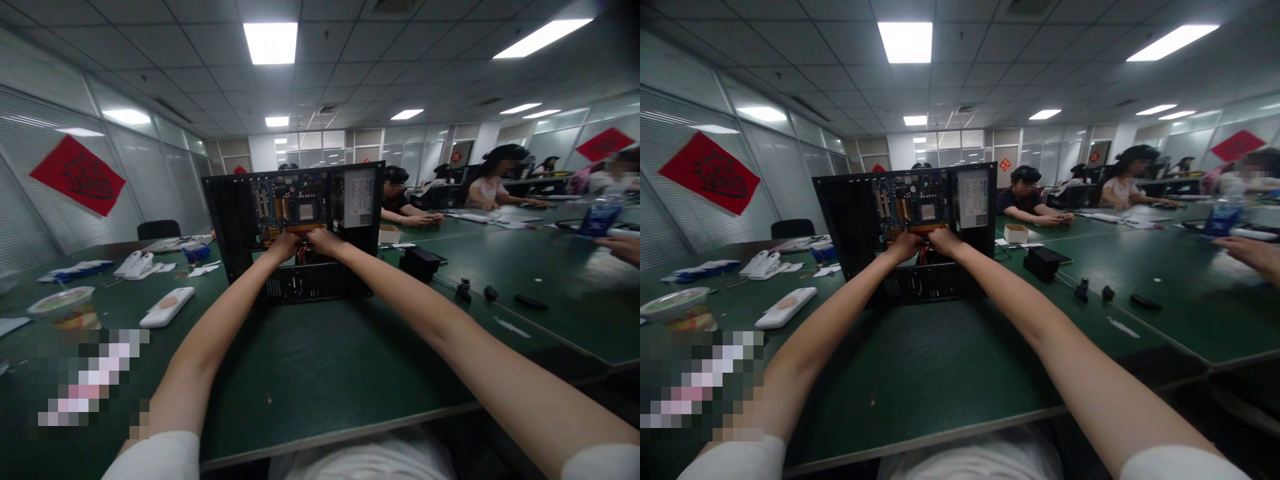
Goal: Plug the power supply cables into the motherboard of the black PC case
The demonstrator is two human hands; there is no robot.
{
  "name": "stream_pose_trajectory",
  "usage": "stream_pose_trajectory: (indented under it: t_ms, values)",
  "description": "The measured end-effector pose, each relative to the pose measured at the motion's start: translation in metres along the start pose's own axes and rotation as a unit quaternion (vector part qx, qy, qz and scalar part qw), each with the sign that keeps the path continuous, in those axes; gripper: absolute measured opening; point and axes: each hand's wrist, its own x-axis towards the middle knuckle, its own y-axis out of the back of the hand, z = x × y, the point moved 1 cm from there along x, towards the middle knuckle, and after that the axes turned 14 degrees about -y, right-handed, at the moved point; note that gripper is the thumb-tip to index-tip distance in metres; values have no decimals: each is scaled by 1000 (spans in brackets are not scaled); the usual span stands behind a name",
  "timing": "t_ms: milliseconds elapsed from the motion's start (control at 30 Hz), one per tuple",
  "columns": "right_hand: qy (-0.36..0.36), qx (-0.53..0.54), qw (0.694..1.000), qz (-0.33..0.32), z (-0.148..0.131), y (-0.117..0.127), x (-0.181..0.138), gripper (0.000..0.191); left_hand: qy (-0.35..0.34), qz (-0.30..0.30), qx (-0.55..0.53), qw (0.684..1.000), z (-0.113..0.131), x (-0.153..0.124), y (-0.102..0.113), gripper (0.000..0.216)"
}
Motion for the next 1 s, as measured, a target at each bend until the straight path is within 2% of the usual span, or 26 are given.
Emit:
stream_pose_trajectory:
  t_ms: [233,367,633,800,1000]
  values:
    - [-12,13,1000,-2,-1,3,-2,29,-10,24,-33,999,-12,6,-10,25]
    - [-10,33,999,-1,1,4,-7,30,-3,26,-38,999,-10,6,-8,25]
    - [-56,55,997,-20,10,3,-16,32,-15,31,-23,999,-5,4,-6,28]
    - [-72,58,995,-25,8,4,-14,31,-25,10,-7,1000,-4,5,-4,29]
    - [-69,46,996,-23,4,10,-17,32,5,6,-19,1000,0,6,1,26]
